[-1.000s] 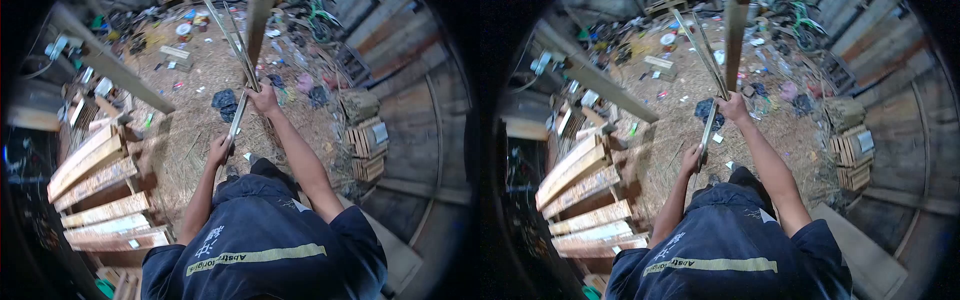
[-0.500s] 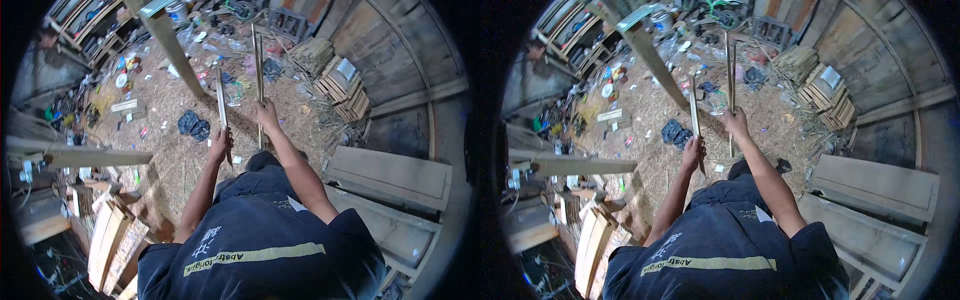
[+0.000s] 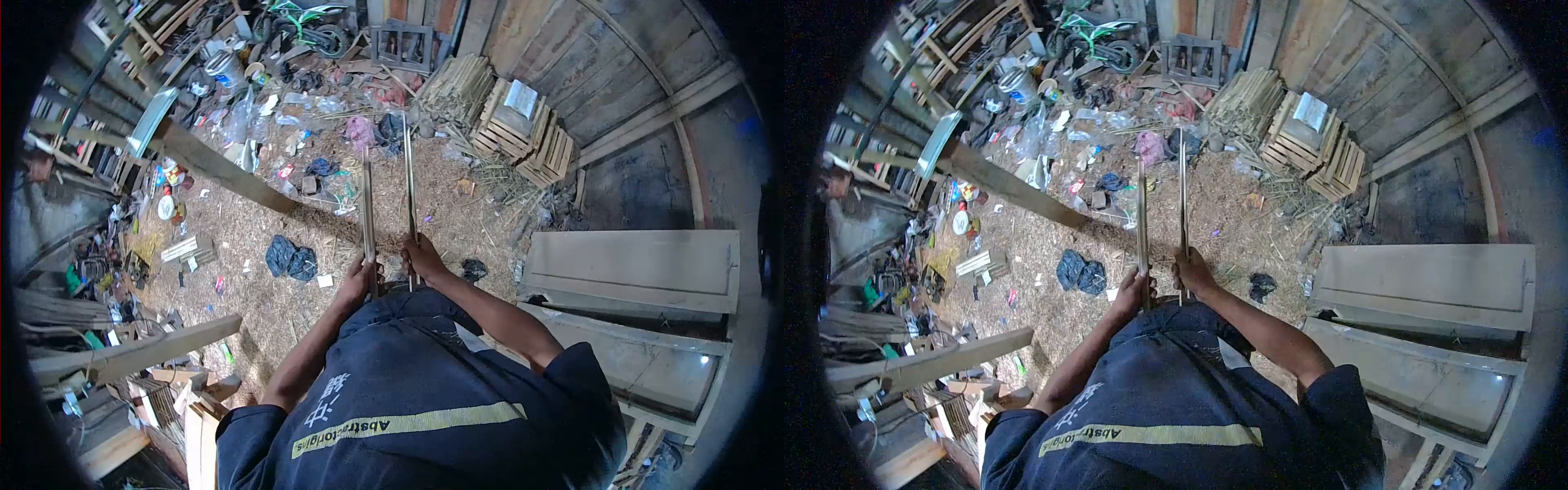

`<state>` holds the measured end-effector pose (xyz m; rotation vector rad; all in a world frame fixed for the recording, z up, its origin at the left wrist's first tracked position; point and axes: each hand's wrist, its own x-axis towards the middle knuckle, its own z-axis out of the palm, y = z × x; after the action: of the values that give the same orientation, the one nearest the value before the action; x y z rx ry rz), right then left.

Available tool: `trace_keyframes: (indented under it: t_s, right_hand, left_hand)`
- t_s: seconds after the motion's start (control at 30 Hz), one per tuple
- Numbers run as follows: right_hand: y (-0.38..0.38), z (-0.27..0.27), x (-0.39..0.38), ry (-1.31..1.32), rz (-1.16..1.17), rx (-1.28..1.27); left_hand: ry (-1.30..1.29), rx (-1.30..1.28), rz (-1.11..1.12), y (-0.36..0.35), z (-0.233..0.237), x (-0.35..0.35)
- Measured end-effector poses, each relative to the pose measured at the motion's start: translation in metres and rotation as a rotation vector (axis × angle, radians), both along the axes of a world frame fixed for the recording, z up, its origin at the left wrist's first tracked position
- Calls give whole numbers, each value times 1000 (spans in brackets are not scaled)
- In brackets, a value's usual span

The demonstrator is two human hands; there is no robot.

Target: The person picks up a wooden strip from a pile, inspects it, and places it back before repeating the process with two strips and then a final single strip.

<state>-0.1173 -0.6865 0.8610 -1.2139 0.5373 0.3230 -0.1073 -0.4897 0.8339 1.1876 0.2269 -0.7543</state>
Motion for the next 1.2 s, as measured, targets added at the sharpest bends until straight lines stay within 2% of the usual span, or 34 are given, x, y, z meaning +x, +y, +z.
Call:
trace_keyframes:
  t_s: [0.13,0.17,0.2,0.23,0.3,0.33,0.43,0.47,0.5,0.57,0.6,0.67,0.77,0.83,1.0,1.07,1.1,1.2]
  right_hand:
    - [-26,14,30,36,-66,-84]
    - [-31,10,39,14,-88,-219]
    - [-37,0,50,-6,-114,-354]
    - [-43,-17,63,-6,-126,-352]
    - [-56,-51,89,-262,-189,-645]
    - [-58,-48,100,-245,-236,-487]
    - [-69,-60,151,-212,-365,-433]
    - [-75,-72,167,-495,-335,-952]
    - [-81,-73,185,-491,-352,-960]
    - [-92,-74,223,-233,-418,-970]
    - [-97,-44,238,-106,-441,-833]
    - [-114,-38,275,-110,-429,-822]
    - [-127,-62,328,-127,-442,-791]
    - [-133,-84,368,-252,-634,-859]
    - [-156,-128,423,-41,-564,-663]
    - [-164,-159,450,-18,-629,-619]
    - [-171,-159,464,0,-686,-577]
    - [-197,-168,502,-80,-665,-483]
  left_hand:
    - [8,58,-11,-36,18,50]
    - [21,101,-3,-43,20,65]
    - [-148,133,67,-52,-18,83]
    - [-151,134,54,-61,-19,101]
    - [-209,231,25,-84,-18,137]
    - [-206,235,13,-93,-21,150]
    - [-233,138,65,-126,-39,203]
    - [-140,65,66,-135,-47,224]
    - [-144,60,49,-142,-48,243]
    - [-156,111,19,-153,-50,282]
    - [-161,84,-22,-157,-49,303]
    - [-207,140,-70,-168,-48,346]
    - [-291,257,-117,-181,-33,403]
    - [-310,213,-102,-191,-31,442]
    - [-252,258,-206,-207,-35,511]
    - [-249,287,-222,-217,-38,533]
    - [-247,313,-228,-224,-44,545]
    - [-195,270,-222,-244,-63,586]
